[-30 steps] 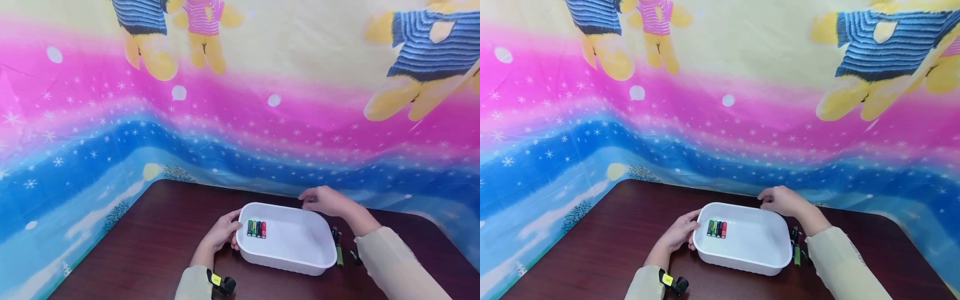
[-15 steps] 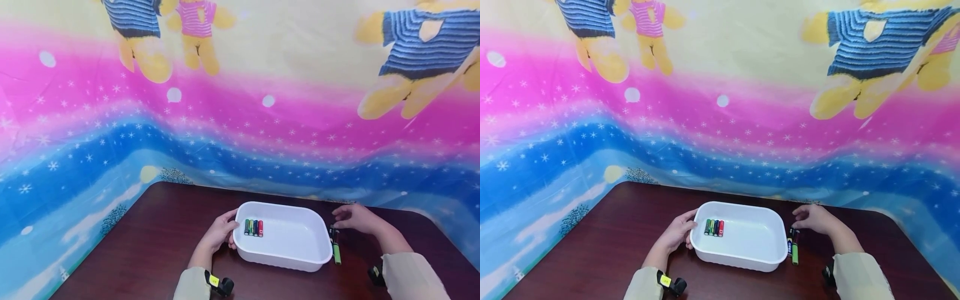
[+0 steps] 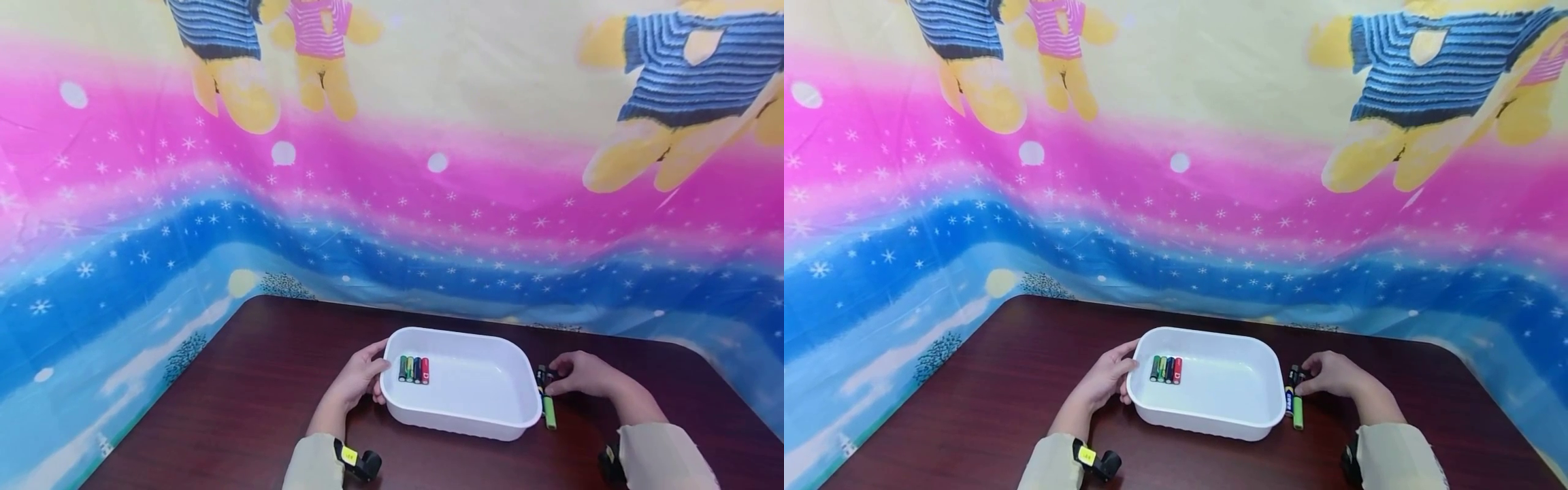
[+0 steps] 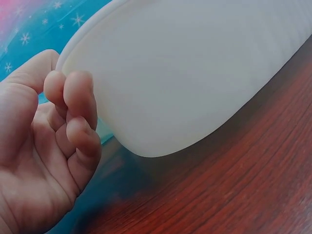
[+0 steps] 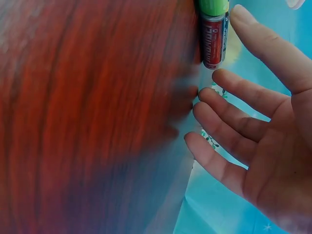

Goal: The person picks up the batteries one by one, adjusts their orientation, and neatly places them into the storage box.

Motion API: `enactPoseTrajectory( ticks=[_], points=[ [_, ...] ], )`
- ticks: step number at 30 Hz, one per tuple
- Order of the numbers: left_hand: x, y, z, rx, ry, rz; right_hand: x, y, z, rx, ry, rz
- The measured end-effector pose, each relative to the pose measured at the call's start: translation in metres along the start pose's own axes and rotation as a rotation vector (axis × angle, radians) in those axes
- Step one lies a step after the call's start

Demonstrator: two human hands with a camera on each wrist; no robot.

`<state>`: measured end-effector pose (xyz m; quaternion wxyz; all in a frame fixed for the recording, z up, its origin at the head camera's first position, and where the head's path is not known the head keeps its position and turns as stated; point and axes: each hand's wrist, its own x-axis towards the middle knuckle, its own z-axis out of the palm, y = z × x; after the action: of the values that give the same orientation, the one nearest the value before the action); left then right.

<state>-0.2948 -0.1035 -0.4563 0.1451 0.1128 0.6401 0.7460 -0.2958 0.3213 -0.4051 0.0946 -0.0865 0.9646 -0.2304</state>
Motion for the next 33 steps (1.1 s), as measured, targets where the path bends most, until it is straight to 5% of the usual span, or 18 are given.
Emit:
enactPoseTrajectory(
  ticks=[21,33],
  points=[
    [-0.001,-0.001,0.000,0.011,0.001,0.008,-0.002,0.000,0.000,-0.005,-0.029,-0.044],
    [-0.001,0.000,0.000,0.018,0.001,0.007,0.001,-0.008,-0.001,-0.074,-0.026,0.017]
  ],
)
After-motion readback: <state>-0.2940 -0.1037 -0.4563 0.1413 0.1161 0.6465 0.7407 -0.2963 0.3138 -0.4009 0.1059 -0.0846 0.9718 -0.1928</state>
